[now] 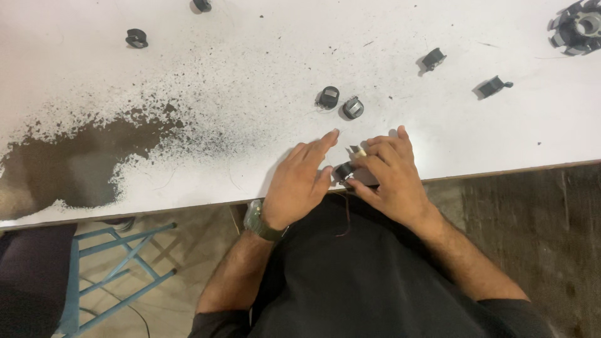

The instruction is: The person sits at a white workbench and assembles small black plastic rotor-like components, fitting a small light-colored insert into each black housing by hand. They work on one component at a time and place the finished assemblies in a row on the table.

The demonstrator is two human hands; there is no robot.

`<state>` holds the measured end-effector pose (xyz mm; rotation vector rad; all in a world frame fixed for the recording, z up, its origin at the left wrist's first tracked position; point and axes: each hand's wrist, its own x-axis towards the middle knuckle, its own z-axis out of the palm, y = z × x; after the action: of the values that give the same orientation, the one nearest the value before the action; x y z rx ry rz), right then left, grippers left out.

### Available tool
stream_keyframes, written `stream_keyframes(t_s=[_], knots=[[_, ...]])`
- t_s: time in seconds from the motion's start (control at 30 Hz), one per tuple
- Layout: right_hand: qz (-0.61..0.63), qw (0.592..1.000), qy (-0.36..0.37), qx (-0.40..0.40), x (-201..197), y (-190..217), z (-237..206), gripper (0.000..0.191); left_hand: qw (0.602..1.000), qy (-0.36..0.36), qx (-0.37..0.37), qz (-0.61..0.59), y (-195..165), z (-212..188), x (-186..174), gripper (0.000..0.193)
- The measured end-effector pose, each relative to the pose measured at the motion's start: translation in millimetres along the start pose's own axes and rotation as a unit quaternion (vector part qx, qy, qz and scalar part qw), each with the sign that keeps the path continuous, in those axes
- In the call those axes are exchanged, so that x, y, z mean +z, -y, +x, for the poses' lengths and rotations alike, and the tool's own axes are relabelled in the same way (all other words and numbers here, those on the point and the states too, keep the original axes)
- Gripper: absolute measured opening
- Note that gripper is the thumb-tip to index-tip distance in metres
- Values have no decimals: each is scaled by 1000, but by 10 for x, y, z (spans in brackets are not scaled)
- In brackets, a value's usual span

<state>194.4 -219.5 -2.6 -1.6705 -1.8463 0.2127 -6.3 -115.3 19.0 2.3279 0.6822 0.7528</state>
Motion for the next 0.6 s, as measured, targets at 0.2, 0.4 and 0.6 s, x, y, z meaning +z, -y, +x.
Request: stream_keyframes(t_s=[0.2, 0.4, 0.6], knots=[[-4, 999, -32, 14, 28, 15, -37, 45, 992, -8, -115, 46, 54, -316, -259, 13], [-11, 1000, -3, -7, 35, 11, -9, 43, 957, 248, 62, -139, -216, -550, -106, 9], [-28, 999, -28, 10, 77, 38, -28, 37, 996, 4, 51, 76, -201, -286, 243, 46]])
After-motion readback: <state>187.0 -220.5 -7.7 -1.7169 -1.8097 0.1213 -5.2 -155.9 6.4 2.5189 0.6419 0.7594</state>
